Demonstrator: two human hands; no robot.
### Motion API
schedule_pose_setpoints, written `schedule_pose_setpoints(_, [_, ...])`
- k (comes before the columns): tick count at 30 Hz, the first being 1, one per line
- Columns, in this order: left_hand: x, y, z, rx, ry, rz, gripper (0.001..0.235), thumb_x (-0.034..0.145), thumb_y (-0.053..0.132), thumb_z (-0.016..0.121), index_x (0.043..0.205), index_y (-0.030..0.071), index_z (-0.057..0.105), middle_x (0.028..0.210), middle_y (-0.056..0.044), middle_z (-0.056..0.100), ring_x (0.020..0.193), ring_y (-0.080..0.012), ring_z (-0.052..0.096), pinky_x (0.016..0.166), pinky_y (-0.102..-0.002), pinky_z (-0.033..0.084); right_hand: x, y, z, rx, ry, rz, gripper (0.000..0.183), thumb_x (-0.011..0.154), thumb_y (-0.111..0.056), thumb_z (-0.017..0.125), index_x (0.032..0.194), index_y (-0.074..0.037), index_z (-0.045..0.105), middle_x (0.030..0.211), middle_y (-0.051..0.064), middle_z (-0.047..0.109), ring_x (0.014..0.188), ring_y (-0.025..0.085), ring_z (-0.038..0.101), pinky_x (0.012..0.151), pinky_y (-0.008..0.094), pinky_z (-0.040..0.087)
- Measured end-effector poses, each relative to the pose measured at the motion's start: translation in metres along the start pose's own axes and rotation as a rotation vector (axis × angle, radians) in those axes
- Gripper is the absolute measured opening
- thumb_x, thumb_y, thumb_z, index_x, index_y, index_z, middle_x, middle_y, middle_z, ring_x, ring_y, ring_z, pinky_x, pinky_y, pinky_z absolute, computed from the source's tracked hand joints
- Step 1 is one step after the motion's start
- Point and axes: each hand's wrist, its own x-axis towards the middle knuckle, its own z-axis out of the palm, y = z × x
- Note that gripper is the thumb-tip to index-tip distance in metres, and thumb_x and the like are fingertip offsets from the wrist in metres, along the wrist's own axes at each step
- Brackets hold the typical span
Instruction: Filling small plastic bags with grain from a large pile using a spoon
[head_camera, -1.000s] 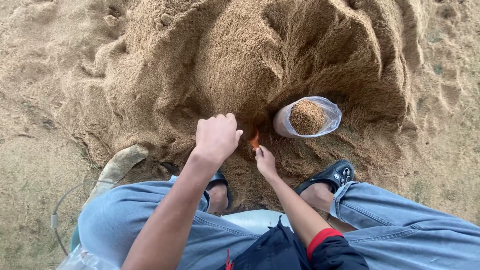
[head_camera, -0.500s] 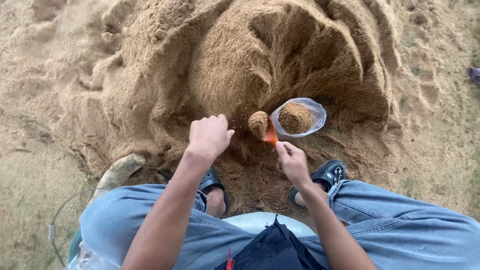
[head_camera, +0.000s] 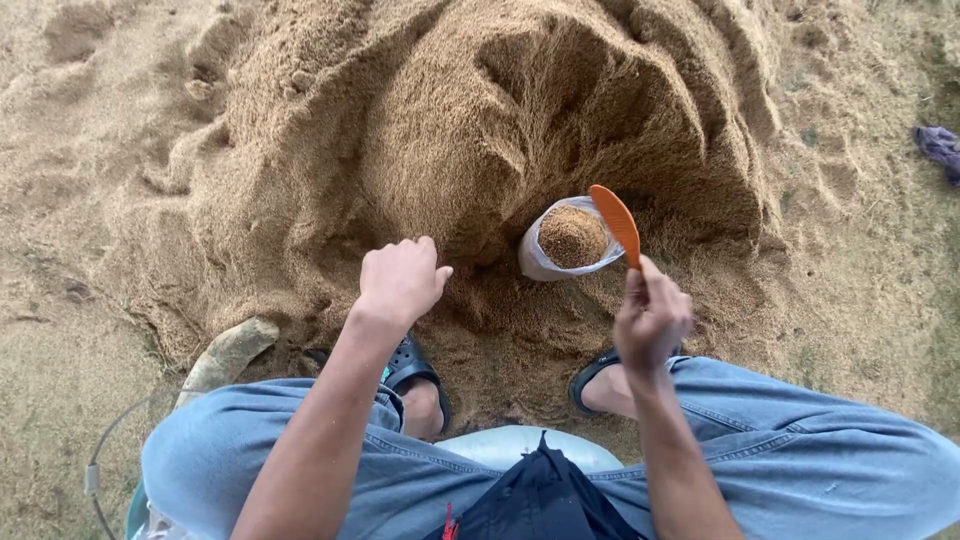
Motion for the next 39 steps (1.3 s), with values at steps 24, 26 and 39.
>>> schedule_pose_setpoints(24, [0.010,0.003,0.026,0.039,0.070,0.028,0.041,0.095,0.040,0.063,0.114,0.003,0.063,0.096,-0.014,0.073,0.093,-0.0352,0.075,0.084,-0.055,0.055,-0.189,-0.041,0.164,0.386,-0.899,0.852,0.035,0.107,-0.021,0.049,0.136,-0.008,0.063,0.078,0.002,0.064,0.066,0.015,0.059,0.061,0.030,0.046])
schedule_pose_setpoints(26, [0.011,0.004,0.027,0.035,0.066,0.027,0.042,0.096,0.040,0.063,0.114,0.002,0.064,0.097,-0.015,0.074,0.094,-0.0356,0.075,0.084,-0.055,0.054,-0.197,-0.043,0.177,0.422,-0.916,0.889,0.032,0.107,-0.022,0.050,0.131,-0.010,0.067,0.074,0.000,0.065,0.064,0.014,0.059,0.060,0.028,0.046])
schedule_pose_setpoints(39, [0.017,0.002,0.018,-0.017,0.041,0.021,0.043,0.096,0.039,0.062,0.115,0.000,0.063,0.100,-0.018,0.074,0.098,-0.0391,0.074,0.084,-0.057,0.055,-0.096,-0.071,0.099,0.576,-0.882,0.835,0.031,0.106,-0.026,0.053,0.097,-0.006,0.076,0.052,-0.004,0.047,0.045,0.007,0.038,0.044,0.021,0.031])
